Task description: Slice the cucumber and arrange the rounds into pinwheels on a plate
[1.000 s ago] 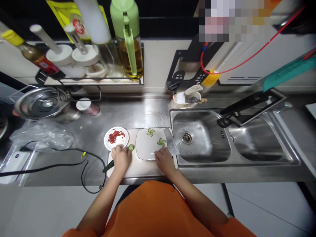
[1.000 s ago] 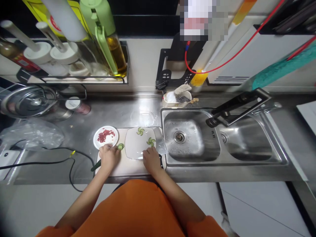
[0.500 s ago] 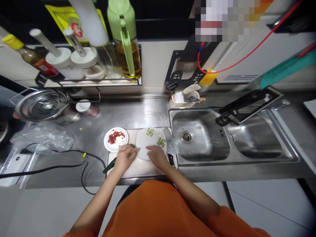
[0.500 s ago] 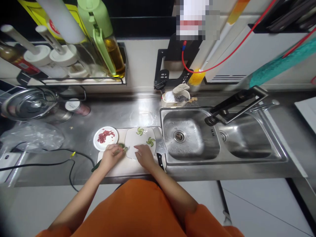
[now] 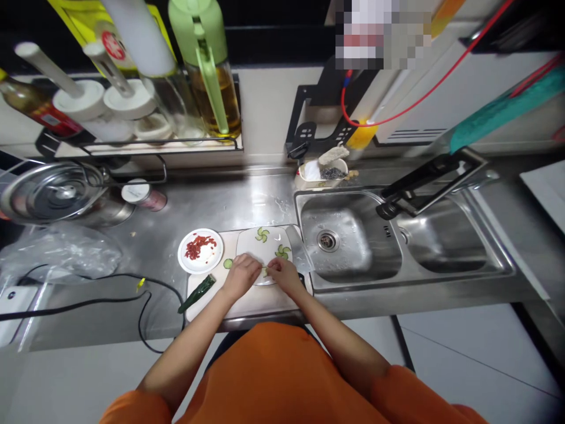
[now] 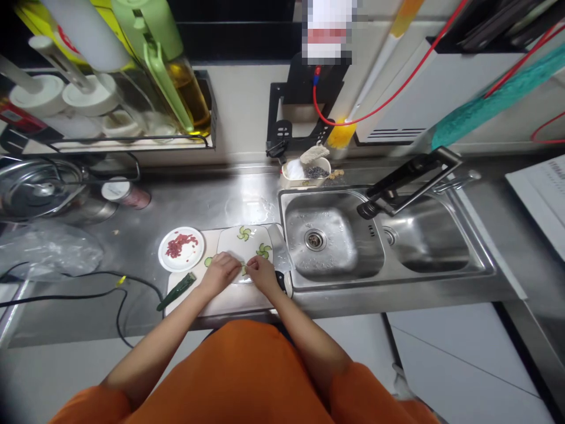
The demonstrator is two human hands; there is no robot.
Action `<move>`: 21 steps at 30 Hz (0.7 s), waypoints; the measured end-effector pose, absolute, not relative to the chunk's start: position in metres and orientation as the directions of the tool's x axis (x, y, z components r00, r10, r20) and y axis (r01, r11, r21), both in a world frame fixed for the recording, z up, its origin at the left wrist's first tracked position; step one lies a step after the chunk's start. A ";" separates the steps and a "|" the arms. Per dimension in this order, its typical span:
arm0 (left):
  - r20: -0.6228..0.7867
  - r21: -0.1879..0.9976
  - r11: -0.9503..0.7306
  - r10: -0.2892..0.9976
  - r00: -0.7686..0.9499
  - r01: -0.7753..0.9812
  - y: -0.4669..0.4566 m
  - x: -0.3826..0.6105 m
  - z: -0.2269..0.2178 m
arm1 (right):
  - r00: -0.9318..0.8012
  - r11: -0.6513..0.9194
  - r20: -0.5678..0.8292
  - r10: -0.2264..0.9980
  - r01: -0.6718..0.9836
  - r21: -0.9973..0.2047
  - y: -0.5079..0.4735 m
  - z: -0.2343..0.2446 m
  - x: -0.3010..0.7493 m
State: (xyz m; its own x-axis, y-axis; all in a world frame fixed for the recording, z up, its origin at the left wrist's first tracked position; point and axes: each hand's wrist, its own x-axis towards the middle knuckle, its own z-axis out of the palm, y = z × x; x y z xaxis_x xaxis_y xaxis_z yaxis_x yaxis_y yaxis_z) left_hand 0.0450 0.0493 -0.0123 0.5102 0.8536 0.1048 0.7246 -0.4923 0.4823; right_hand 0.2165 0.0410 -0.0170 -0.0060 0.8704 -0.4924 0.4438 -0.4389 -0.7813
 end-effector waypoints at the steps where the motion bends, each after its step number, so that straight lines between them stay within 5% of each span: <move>1: 0.113 0.455 -0.520 0.839 0.532 0.723 0.048 0.045 -0.014 | 0.008 -0.435 -0.490 0.872 0.474 -0.766 0.040 -0.017 0.216; 10: 0.101 0.473 -0.589 0.775 0.624 0.655 0.041 0.041 -0.019 | -0.105 -0.111 -0.406 0.908 0.873 -0.474 0.037 -0.003 0.207; 17: 0.096 0.495 -0.609 0.747 0.658 0.619 0.042 0.035 -0.015 | -0.146 -0.041 -0.445 0.884 0.923 -0.384 0.034 0.002 0.205; 21: 0.101 0.483 -0.625 0.736 0.669 0.614 0.039 0.033 -0.017 | -0.325 0.174 -0.303 0.896 0.884 -0.433 0.024 0.006 0.218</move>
State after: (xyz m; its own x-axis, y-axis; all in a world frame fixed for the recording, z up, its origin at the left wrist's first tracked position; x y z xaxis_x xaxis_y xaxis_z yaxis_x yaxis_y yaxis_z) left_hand 0.0326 0.0391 -0.0166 0.6693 0.7361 0.1013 0.6138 -0.6246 0.4828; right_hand 0.2181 0.0245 0.0055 -0.3248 0.8960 -0.3027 0.8843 0.1742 -0.4332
